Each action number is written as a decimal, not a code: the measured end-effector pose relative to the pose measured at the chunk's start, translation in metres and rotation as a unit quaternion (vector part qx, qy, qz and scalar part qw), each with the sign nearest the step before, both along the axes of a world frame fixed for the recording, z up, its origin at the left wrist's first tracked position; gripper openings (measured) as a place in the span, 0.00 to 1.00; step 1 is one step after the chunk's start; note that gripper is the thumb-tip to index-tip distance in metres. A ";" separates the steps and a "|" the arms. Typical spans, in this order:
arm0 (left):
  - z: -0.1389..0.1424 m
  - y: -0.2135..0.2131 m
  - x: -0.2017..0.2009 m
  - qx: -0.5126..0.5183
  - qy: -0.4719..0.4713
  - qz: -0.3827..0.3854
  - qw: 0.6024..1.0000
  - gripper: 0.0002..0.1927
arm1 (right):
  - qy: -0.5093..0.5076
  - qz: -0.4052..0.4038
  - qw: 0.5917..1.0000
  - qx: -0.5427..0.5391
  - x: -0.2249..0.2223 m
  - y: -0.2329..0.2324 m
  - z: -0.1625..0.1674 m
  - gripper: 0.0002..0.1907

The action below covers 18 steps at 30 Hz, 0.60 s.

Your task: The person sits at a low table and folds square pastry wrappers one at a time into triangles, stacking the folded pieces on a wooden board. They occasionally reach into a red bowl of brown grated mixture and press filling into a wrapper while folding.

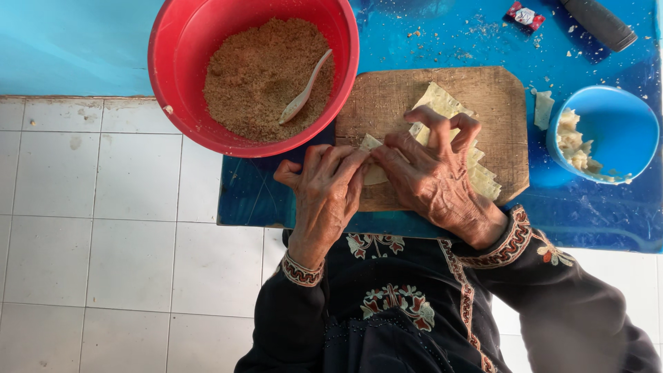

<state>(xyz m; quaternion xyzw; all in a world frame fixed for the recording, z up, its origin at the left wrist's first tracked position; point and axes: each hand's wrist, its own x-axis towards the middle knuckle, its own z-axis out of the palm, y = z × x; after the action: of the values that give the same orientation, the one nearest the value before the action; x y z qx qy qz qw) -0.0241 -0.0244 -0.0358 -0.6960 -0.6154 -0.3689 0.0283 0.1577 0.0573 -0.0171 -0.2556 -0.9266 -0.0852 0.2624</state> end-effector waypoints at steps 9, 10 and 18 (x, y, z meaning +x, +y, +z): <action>-0.010 0.001 0.001 -0.004 0.025 0.021 0.999 0.25 | -0.054 -0.007 0.998 0.013 0.008 -0.012 0.008 0.23; -0.012 0.000 0.000 -0.007 0.018 0.024 1.000 0.27 | -0.059 -0.007 0.998 0.014 0.007 -0.013 0.009 0.23; -0.022 -0.001 -0.003 0.001 -0.129 -0.037 0.991 0.35 | -0.117 -0.033 0.992 0.031 -0.010 -0.005 0.012 0.30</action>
<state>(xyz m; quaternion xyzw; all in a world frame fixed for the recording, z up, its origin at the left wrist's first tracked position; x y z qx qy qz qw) -0.0273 -0.0259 -0.0581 -0.6652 -0.5870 -0.4569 -0.0642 0.1476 0.0522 -0.0049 -0.2659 -0.9389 -0.1522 0.1566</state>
